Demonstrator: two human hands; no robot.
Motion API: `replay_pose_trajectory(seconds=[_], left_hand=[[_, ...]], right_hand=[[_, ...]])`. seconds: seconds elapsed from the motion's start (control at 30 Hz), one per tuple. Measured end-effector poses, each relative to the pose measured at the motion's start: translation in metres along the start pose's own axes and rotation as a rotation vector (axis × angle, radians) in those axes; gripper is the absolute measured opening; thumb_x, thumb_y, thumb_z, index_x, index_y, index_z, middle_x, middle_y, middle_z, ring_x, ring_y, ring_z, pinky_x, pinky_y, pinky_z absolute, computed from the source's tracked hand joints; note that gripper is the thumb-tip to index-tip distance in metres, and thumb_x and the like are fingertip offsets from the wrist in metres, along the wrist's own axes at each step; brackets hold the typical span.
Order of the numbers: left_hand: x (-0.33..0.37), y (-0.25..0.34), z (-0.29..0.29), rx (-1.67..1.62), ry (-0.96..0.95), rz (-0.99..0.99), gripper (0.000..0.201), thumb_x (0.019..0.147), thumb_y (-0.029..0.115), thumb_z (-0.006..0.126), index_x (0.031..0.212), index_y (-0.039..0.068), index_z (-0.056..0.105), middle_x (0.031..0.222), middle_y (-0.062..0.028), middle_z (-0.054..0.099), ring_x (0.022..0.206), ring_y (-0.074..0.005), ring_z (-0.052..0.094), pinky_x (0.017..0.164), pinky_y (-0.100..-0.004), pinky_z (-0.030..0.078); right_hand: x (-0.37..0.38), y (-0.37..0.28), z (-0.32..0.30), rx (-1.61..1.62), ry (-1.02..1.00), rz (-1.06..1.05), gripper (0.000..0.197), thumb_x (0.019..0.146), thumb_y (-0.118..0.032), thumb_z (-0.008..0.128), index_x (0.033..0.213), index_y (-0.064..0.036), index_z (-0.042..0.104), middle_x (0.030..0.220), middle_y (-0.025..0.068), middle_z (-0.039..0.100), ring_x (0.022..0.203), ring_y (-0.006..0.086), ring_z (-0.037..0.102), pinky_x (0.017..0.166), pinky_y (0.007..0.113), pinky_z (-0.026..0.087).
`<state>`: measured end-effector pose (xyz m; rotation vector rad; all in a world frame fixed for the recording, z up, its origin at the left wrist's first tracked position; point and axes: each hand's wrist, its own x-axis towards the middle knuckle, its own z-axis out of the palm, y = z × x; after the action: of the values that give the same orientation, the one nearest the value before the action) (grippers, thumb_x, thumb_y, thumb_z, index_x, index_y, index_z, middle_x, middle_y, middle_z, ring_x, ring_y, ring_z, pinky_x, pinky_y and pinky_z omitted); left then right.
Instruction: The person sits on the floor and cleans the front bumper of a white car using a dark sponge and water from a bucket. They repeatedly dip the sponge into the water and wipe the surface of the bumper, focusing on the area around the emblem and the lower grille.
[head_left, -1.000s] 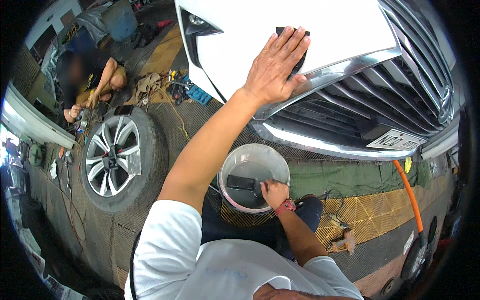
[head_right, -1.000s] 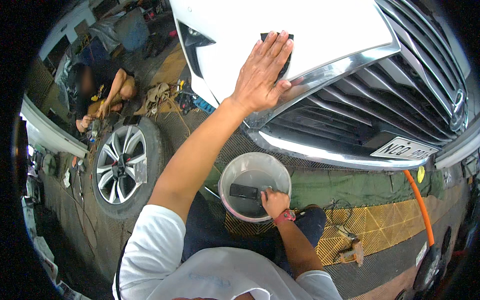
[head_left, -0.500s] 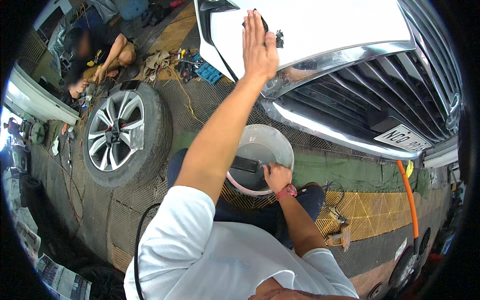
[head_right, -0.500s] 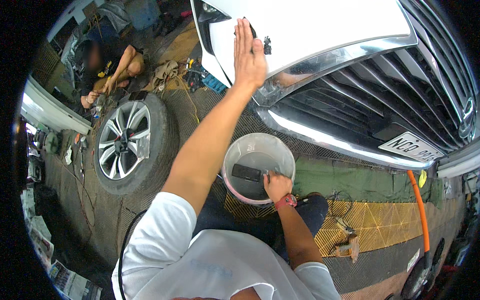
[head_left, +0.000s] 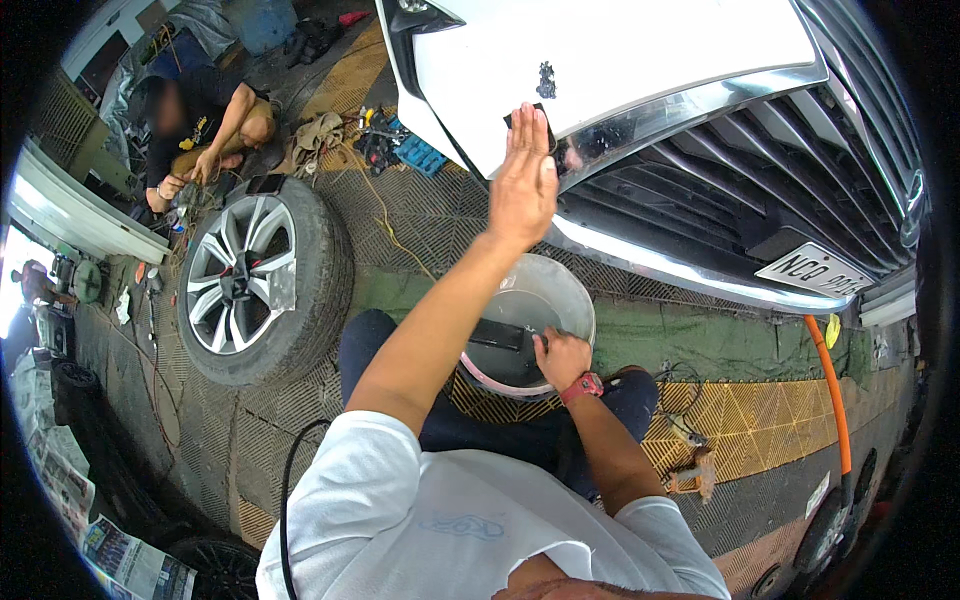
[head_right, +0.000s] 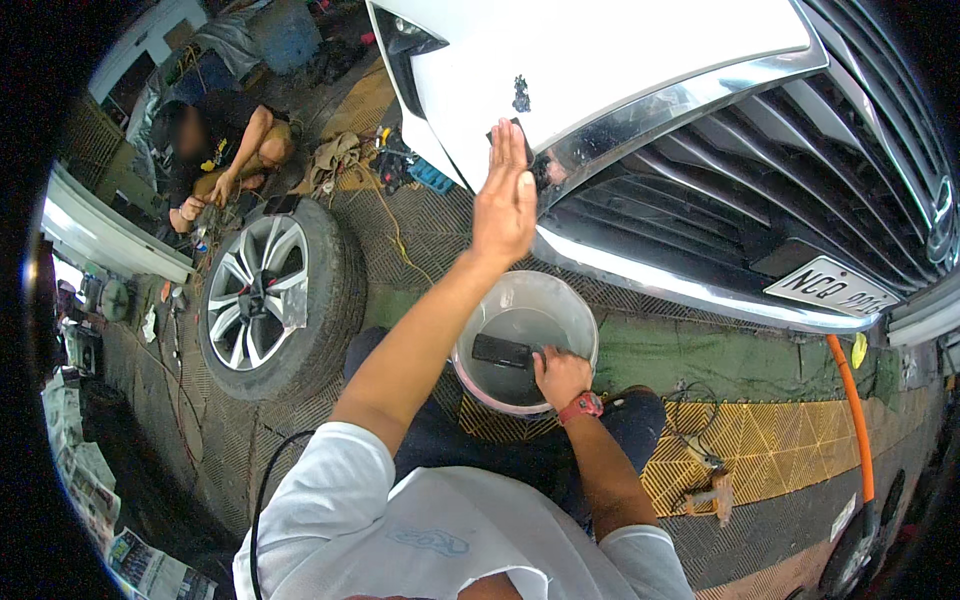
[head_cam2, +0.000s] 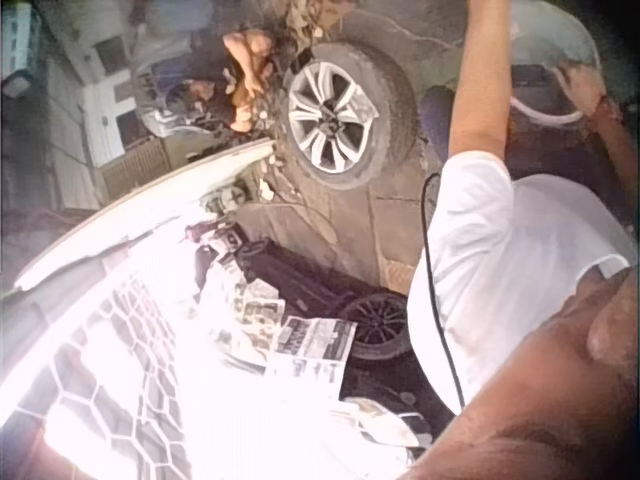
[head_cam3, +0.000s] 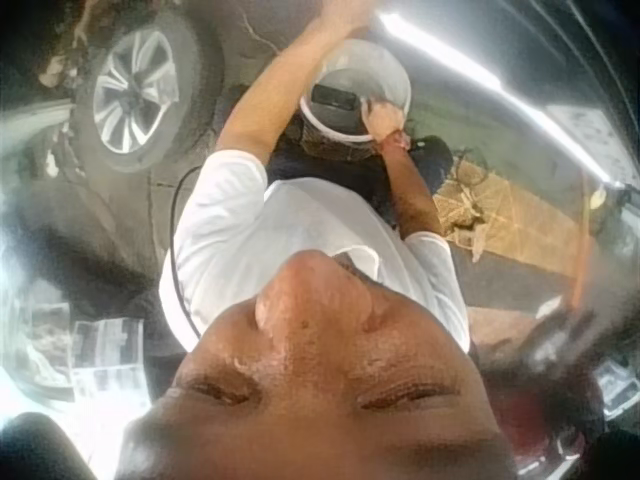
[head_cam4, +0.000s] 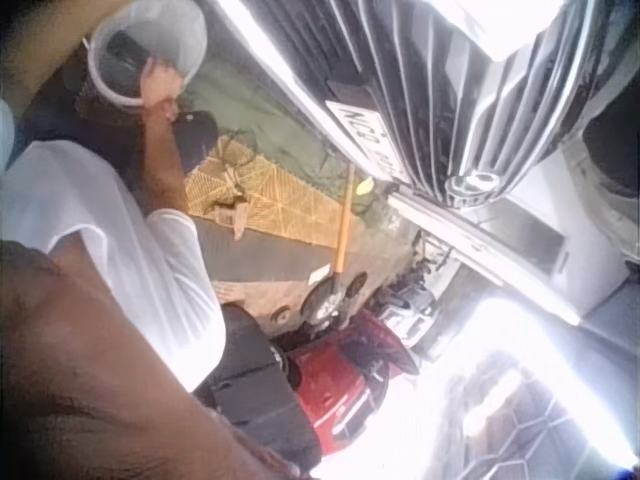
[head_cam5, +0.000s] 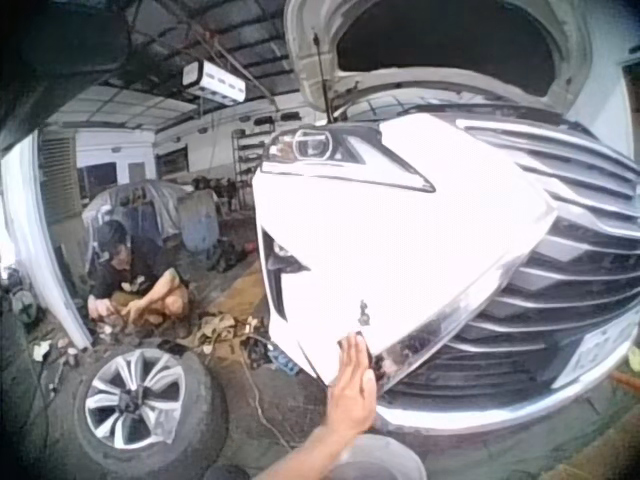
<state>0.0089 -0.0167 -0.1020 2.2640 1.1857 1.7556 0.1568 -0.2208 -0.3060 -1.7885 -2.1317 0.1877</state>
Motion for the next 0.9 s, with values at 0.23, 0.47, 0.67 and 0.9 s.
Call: replay_pose_trajectory(seconds=[0.23,0.47,0.67,0.9], left_hand=[[0.046,-0.001,-0.006,-0.005,0.055,-0.187,0.061,0.114,0.024,0.033,0.167,-0.003,0.024,0.171,-0.0296,0.028,0.161,-0.0444,0.023,0.132,-0.0446,0.023],[0.077,-0.038,-0.027,0.007,0.058,-0.129,0.061,0.113,0.024,0.031,0.167,-0.003,0.023,0.171,-0.0295,0.026,0.159,-0.0439,0.028,0.13,-0.0427,0.029],[0.053,0.03,-0.004,0.091,-0.046,0.141,0.062,0.111,0.02,0.035,0.167,-0.002,0.026,0.171,-0.0288,0.029,0.159,-0.0407,0.03,0.131,-0.0467,0.027],[0.108,-0.002,-0.027,0.092,0.013,-0.125,0.062,0.113,0.024,0.035,0.168,-0.002,0.023,0.173,-0.0279,0.022,0.162,-0.0402,0.021,0.132,-0.0412,0.022]], right_hand=[[0.003,0.0,0.002,-0.016,-0.027,0.002,0.03,0.098,-0.036,0.069,0.097,-0.0066,0.073,0.071,0.0162,0.072,0.063,0.0361,0.072,0.061,0.049,0.059],[0.005,-0.003,0.004,0.002,0.022,-0.009,0.028,0.096,-0.036,0.071,0.094,-0.0078,0.072,0.07,0.0155,0.072,0.062,0.0364,0.072,0.059,0.048,0.058],[0.002,-0.002,0.001,0.04,0.045,0.037,0.028,0.095,-0.033,0.073,0.088,-0.0068,0.07,0.071,0.0165,0.071,0.063,0.0372,0.071,0.06,0.048,0.057],[0.004,-0.007,0.003,0.01,-0.017,0.016,0.03,0.099,-0.034,0.068,0.09,-0.0061,0.07,0.074,0.0151,0.072,0.065,0.0358,0.072,0.062,0.048,0.058]])
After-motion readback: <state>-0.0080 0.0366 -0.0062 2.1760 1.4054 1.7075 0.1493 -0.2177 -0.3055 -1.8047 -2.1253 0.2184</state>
